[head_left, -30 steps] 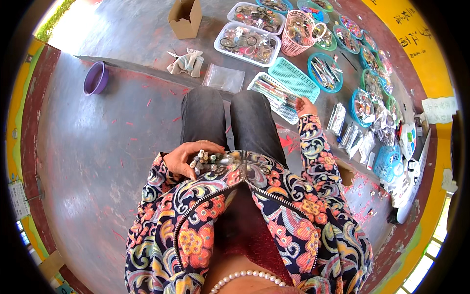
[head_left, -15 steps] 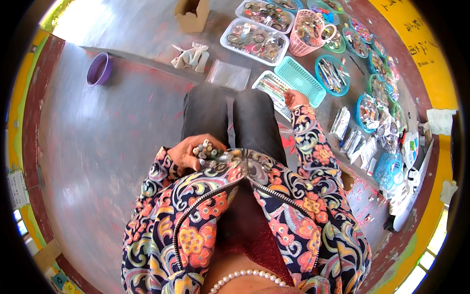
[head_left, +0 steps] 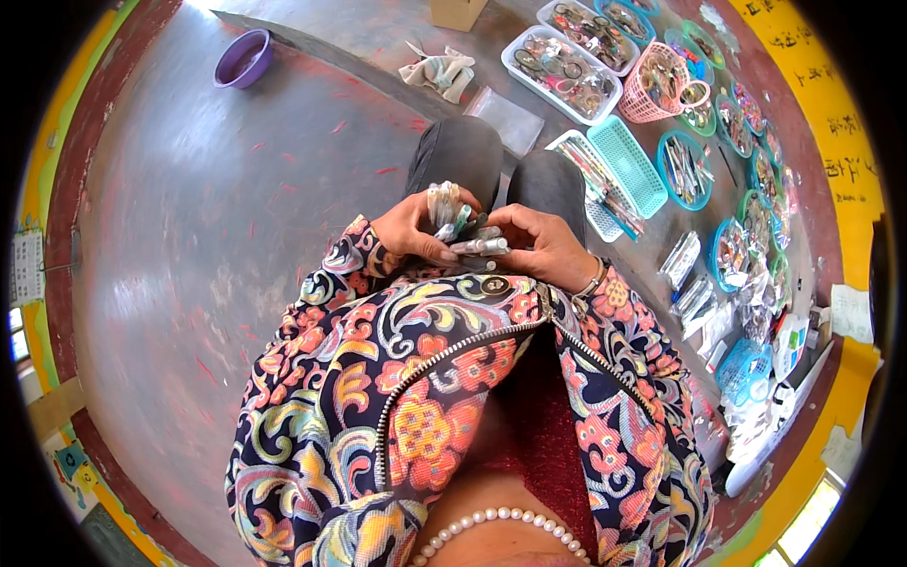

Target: The person sits on the floor and repeatedly picks small cylindrical craft items from a clear container, places them into a plastic bag, and seals the bag. The person handles the items one at a time and uses both hands to manipulate the bag and items.

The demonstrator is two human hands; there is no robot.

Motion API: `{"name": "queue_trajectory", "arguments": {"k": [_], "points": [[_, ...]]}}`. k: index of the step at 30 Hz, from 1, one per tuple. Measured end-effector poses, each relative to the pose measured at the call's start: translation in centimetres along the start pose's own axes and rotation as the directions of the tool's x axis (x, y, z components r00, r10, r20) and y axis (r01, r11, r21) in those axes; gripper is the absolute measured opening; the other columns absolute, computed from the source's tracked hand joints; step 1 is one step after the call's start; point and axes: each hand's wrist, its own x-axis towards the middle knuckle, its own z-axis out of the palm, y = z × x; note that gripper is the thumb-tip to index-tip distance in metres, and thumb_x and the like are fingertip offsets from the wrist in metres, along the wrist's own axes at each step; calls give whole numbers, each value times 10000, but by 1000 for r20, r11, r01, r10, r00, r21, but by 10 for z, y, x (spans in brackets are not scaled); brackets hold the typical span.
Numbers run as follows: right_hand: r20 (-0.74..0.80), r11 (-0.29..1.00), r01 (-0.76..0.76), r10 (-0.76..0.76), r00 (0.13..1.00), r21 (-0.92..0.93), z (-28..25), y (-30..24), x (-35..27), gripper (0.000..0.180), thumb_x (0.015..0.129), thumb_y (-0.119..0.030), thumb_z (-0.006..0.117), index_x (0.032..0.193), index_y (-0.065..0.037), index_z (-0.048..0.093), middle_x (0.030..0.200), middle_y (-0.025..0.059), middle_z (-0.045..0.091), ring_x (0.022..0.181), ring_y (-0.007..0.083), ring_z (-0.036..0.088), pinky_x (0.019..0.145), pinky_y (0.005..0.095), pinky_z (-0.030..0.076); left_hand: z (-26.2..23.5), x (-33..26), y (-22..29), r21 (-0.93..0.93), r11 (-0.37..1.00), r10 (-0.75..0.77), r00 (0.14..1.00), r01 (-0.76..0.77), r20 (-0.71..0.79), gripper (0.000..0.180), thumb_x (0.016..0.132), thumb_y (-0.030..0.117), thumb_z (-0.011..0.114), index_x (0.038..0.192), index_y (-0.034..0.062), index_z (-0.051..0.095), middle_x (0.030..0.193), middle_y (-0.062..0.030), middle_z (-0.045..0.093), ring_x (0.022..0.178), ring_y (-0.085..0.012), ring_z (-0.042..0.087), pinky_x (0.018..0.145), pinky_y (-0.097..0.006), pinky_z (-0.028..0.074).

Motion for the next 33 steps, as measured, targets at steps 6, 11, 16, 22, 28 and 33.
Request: {"name": "queue_trajectory", "arguments": {"k": [6,11,16,22,28,33], "points": [[-145,994,65,-51,988,89,12,5,27,234,765,-72,655,962,-20,540,859,28,611,785,74,570,689,218,452,-17,0,-27,42,991,135,980,-130,-146,825,550,93,808,1237,31,355,1083,-56,527,1010,-157,499,892,-297,382],[-240,993,84,-103,965,-86,13,0,44,184,753,-109,667,870,-11,565,772,46,632,725,87,596,644,235,465,-11,-2,-23,41,957,290,930,-289,-223,991,509,103,841,1310,30,262,1205,-78,441,1118,-177,416,972,-322,304],[-266,929,116,-218,939,-351,16,0,55,238,711,-180,687,832,-11,569,748,122,633,675,192,631,619,273,472,-9,3,-35,222,893,443,846,-391,-296,1174,493,125,861,1372,54,85,1286,-100,354,1170,-209,380,1004,-348,281],[-224,846,139,-289,931,-515,24,-15,51,214,698,-180,670,813,-25,579,735,126,611,681,266,608,619,320,466,15,-4,-11,300,890,429,852,-342,-300,1165,541,76,815,1380,91,6,1226,-103,399,1146,-214,408,963,-353,342],[-136,798,272,-401,906,-538,23,-17,50,208,716,-167,650,857,-18,614,771,117,602,707,274,593,637,320,457,-3,-2,-17,107,892,448,823,-439,-349,957,601,5,694,1362,68,117,1096,-109,502,1044,-214,502,891,-355,411],[-144,800,253,-386,911,-543,20,-15,48,171,759,-86,627,900,11,617,781,88,604,680,147,579,602,261,448,-6,-1,-15,-12,914,360,825,-406,-435,811,591,-10,683,1285,53,269,975,-97,557,911,-200,565,818,-342,455]]}}
